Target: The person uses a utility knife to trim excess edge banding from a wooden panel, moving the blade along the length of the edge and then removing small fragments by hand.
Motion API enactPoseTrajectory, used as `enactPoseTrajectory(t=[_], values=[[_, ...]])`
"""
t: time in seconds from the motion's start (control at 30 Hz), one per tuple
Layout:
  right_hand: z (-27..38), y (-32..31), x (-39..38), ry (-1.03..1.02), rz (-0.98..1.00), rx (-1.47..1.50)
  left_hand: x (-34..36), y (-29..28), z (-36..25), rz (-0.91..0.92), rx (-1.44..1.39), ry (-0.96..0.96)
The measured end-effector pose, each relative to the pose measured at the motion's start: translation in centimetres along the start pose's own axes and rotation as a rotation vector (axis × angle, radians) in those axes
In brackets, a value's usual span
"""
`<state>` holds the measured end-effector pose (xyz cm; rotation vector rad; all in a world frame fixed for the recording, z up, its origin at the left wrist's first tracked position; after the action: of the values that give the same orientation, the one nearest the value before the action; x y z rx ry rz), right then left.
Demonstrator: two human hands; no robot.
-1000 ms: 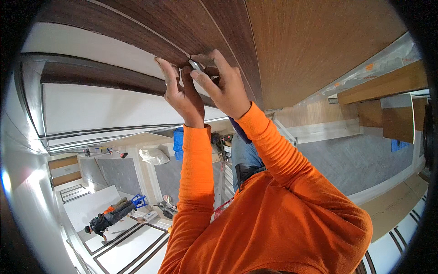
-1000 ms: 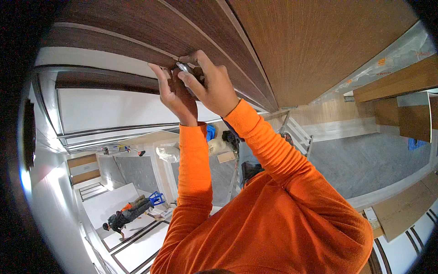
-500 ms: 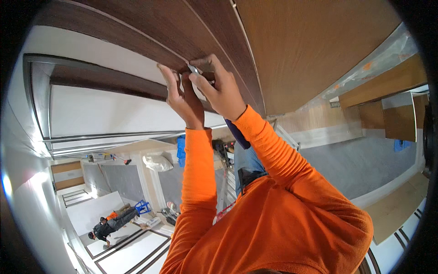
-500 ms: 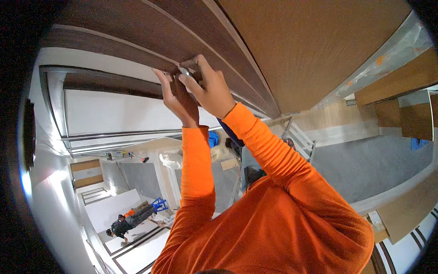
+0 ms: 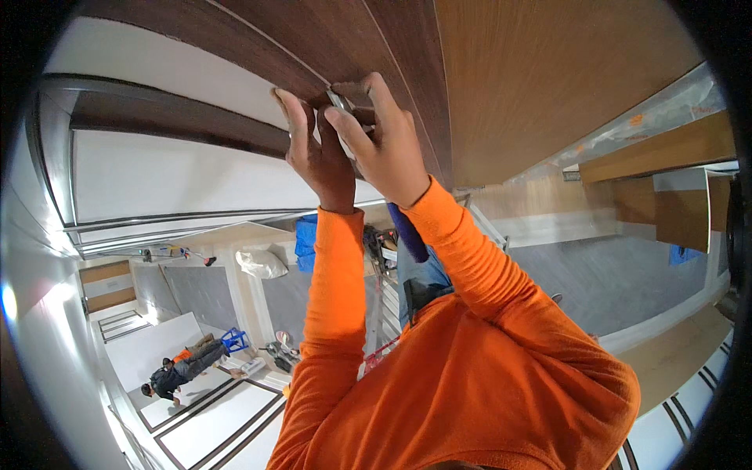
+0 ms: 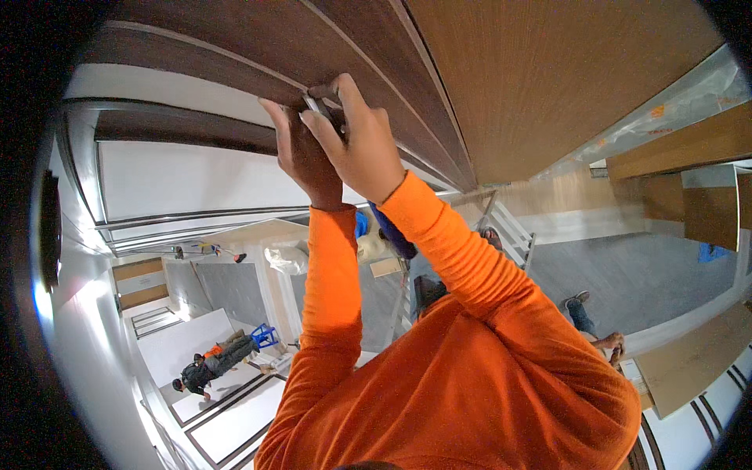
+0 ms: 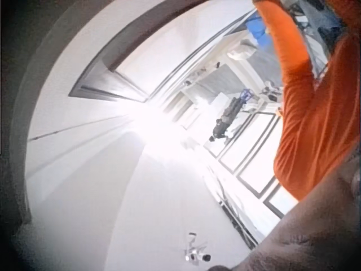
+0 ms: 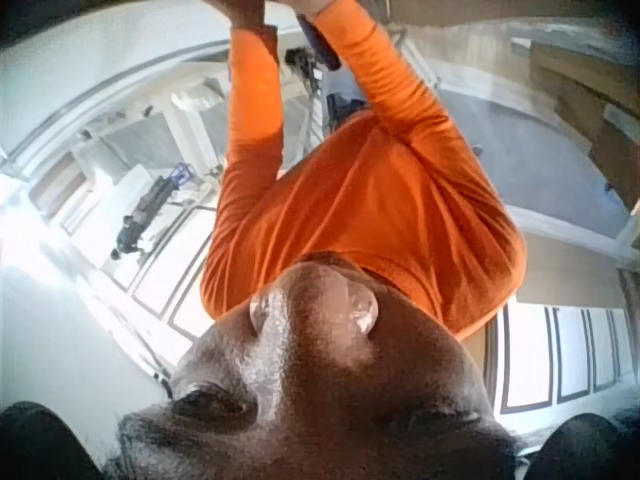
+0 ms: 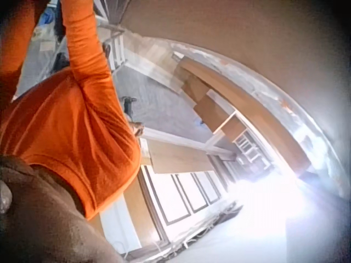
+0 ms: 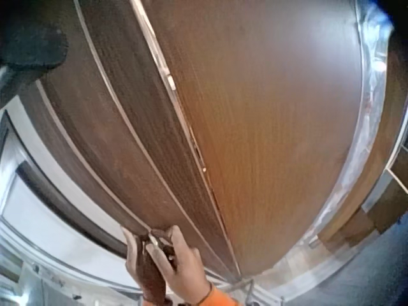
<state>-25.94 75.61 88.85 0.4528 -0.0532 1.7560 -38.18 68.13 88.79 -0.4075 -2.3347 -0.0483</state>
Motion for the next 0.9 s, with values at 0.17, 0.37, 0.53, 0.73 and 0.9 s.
enactPoseTrajectory(t=[0.17, 0.37, 0.53, 0.73, 0.9], values=[[-1.4, 1.0, 0.3, 0.117, -0.018, 0.228, 0.2, 0.2, -0.5, 0.013, 0.022, 0.054], [-1.5, 1.2, 0.2, 0.141, 0.073, 0.195, 0.7, 0.2, 0.0, 0.001, -0.055, -0.055], [-0.7, 0.8, 0.6, 0.040, 0.032, 0.187, 0.8, 0.9, 0.9, -0.002, -0.086, -0.018], [-1.0, 1.2, 0.0, 0.054, 0.023, 0.113, 0.3, 0.3, 1.8, -0.010, -0.058, 0.018], [-1.0, 1.3, -0.1, 0.111, -0.060, 0.137, 0.2, 0.7, 0.8, -0.001, -0.035, 0.000]])
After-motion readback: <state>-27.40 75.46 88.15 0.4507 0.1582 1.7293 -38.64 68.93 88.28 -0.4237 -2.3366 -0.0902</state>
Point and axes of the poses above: each hand's wrist, its own x-axis towards the middle knuckle, its own y-axis out of the palm, z = x × y, the point moved 9 cm from there along x, towards the middle knuckle, and after that the axes turned 13 degrees about -z, right-handed, at the moved point
